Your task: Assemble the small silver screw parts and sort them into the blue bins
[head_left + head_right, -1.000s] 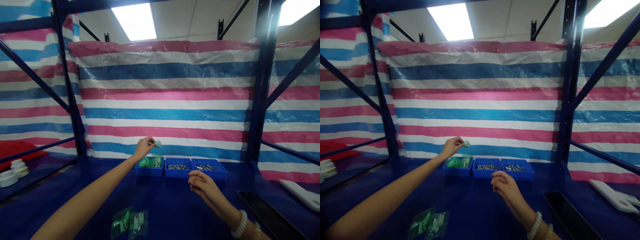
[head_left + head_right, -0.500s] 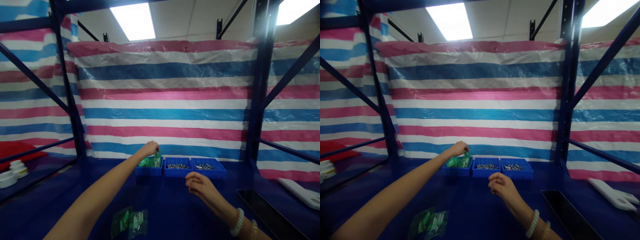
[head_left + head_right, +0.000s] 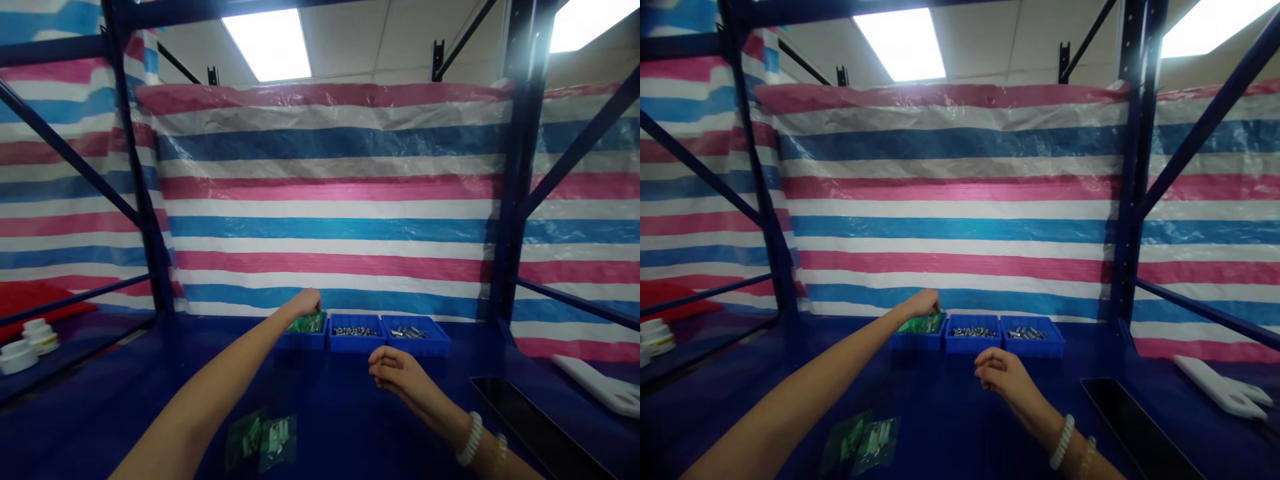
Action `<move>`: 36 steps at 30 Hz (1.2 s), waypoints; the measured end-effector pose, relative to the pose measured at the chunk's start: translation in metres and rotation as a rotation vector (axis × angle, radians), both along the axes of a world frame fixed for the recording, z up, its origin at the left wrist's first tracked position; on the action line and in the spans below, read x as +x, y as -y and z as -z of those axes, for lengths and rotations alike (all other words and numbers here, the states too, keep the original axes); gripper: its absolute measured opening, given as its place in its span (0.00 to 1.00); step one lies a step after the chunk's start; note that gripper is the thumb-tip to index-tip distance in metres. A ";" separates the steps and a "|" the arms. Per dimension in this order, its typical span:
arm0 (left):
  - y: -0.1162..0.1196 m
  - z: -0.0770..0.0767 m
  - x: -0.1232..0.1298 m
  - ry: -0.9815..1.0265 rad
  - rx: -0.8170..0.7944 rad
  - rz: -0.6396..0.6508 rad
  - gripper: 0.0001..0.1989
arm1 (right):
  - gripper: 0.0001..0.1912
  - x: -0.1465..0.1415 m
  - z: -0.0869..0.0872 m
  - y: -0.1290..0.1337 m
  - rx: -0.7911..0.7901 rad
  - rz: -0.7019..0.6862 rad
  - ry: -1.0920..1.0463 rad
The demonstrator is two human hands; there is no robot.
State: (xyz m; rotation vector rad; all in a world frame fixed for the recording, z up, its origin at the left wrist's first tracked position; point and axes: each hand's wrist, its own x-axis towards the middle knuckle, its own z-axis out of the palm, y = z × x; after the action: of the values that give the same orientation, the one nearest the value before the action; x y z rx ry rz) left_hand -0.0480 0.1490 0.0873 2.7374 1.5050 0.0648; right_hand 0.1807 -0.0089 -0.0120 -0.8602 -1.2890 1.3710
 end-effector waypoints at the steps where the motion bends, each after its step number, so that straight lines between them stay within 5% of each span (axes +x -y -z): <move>1: 0.002 -0.003 0.001 0.009 0.005 0.006 0.14 | 0.09 0.000 0.000 0.000 -0.008 -0.006 0.009; 5: 0.027 -0.023 -0.001 0.102 0.085 0.035 0.13 | 0.09 -0.001 0.001 0.003 -0.025 -0.034 0.036; 8: 0.077 -0.029 -0.011 0.196 0.181 0.076 0.15 | 0.09 -0.002 0.000 0.007 0.011 -0.044 0.064; 12: 0.164 -0.008 -0.037 0.068 0.024 0.207 0.18 | 0.07 -0.008 0.003 0.011 0.069 -0.079 0.136; 14: 0.195 0.008 -0.050 -0.069 -0.098 0.152 0.29 | 0.06 -0.012 0.004 0.012 0.115 -0.103 0.184; 16: 0.213 0.021 -0.056 -0.115 -0.148 0.065 0.27 | 0.06 -0.016 0.005 0.013 0.163 -0.108 0.233; 20: 0.216 0.029 -0.041 0.034 -0.205 0.027 0.18 | 0.09 -0.020 0.003 0.017 0.167 -0.110 0.267; 28: 0.178 0.053 0.019 0.837 -0.404 0.093 0.22 | 0.18 -0.020 -0.005 0.027 -0.003 -0.159 0.132; 31: 0.163 0.067 0.026 1.134 -0.572 0.029 0.27 | 0.16 -0.019 -0.007 0.026 -0.046 -0.141 0.064; 36: 0.156 0.076 0.025 1.391 -0.634 -0.047 0.19 | 0.17 -0.017 -0.003 0.021 -0.052 -0.166 0.052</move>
State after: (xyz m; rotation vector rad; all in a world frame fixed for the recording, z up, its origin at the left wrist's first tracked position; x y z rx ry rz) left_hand -0.0229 -0.0072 0.0111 1.4288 0.8647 1.0101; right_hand 0.1633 -0.0300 -0.0086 -0.8443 -1.3954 1.5261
